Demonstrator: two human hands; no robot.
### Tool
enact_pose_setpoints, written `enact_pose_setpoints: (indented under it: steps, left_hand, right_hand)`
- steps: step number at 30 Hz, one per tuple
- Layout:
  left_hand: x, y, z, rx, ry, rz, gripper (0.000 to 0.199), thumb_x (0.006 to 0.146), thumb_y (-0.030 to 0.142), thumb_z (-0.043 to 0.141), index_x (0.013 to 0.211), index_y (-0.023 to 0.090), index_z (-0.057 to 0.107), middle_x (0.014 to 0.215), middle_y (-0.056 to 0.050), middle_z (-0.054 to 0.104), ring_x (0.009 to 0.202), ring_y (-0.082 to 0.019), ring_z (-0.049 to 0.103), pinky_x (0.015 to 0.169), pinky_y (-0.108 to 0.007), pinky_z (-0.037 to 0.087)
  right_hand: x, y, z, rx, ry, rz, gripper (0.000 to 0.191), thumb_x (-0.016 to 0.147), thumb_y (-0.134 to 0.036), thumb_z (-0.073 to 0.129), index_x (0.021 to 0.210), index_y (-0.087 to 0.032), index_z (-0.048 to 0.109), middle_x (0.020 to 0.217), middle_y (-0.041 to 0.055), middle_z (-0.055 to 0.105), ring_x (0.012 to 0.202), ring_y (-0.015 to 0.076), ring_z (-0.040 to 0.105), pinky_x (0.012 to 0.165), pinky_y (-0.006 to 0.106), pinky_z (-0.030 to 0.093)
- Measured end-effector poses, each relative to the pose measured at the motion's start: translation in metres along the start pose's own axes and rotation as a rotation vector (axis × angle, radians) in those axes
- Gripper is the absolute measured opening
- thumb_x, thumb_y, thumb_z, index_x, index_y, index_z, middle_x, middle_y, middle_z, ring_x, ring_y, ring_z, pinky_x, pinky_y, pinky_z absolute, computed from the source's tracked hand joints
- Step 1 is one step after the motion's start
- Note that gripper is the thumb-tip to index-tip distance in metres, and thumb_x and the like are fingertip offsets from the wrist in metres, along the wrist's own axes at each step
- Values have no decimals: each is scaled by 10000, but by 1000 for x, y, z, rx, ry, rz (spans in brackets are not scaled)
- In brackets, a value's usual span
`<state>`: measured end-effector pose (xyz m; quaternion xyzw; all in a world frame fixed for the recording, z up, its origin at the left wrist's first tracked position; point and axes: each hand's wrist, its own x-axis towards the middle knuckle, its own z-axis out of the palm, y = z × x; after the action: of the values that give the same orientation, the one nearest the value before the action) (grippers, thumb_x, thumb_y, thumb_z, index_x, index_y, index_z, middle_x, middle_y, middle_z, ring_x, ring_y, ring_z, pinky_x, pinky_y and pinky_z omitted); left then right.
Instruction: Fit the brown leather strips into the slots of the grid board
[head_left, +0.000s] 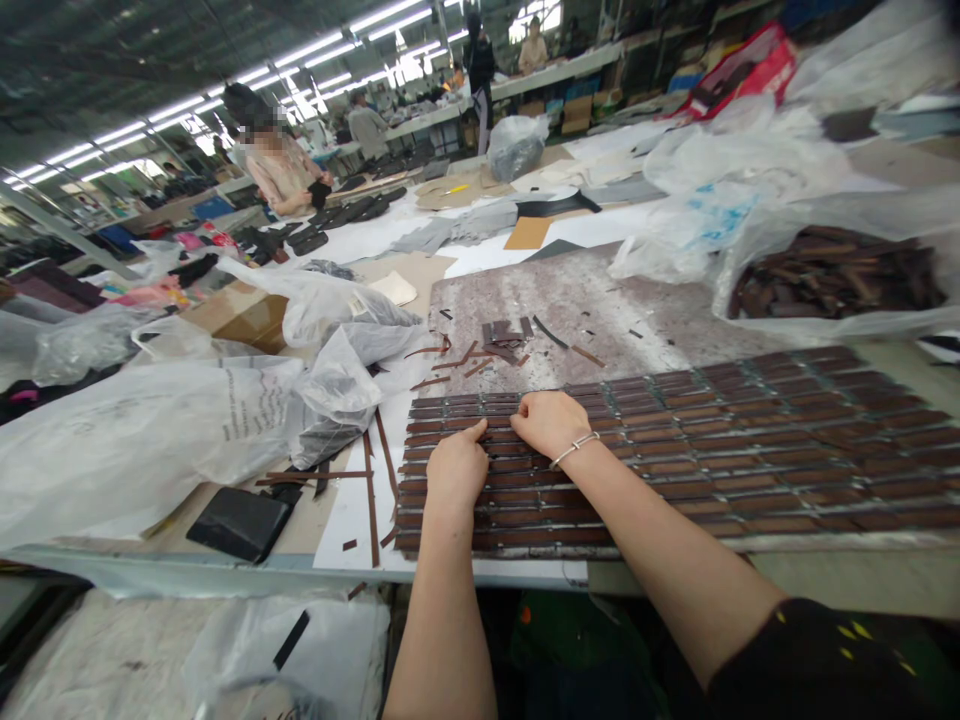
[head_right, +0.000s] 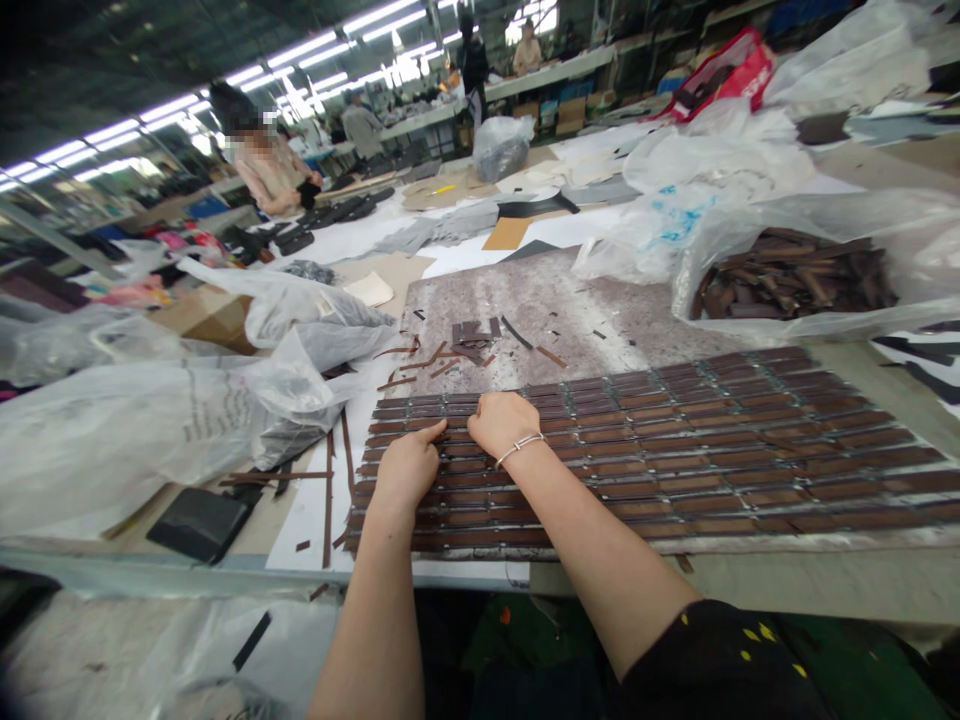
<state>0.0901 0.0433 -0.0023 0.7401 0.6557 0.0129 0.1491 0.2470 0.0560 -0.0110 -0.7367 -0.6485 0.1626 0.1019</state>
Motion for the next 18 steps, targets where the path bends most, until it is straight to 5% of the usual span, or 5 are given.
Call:
enact_pose_setpoints:
  steps: [5,10,15,18]
  left_hand:
    - [0,0,-1,-48,2,-16,523,755,138,386,1203,314,590,1033,-64,684,933,-260,628,820,-371,466]
    - [2,-5,0,-180,16,-13,509,754,120,386,1170,299,618,1103,-47,659,1029,-257,595,892,-379,440]
    - [6,-15,-2,-443,65,22,408,806,181,417,1144,236,639,1148,-47,637,1092,-214,560,966,-334,392]
    - [5,-18,-6,-649,134,13,387,818,254,481,1177,197,612,1173,-61,622,1101,-202,543,982,-318,371]
  right_hand:
    - [-4,4,-4,-22,86,-5,194,767,-314,495,794,-227,667,824,50,662,785,211,607,653,285,438]
    - [-7,11,-6,-22,180,-208,240,802,-234,461,903,-283,674,939,17,629,803,163,588,659,247,418]
    - [-10,15,-5,-46,100,-317,302,795,-185,453,860,-316,717,961,11,624,771,154,587,654,251,423]
    - [-10,22,-9,107,158,-297,294,777,-177,480,902,-303,714,966,0,638,825,156,593,722,253,439]
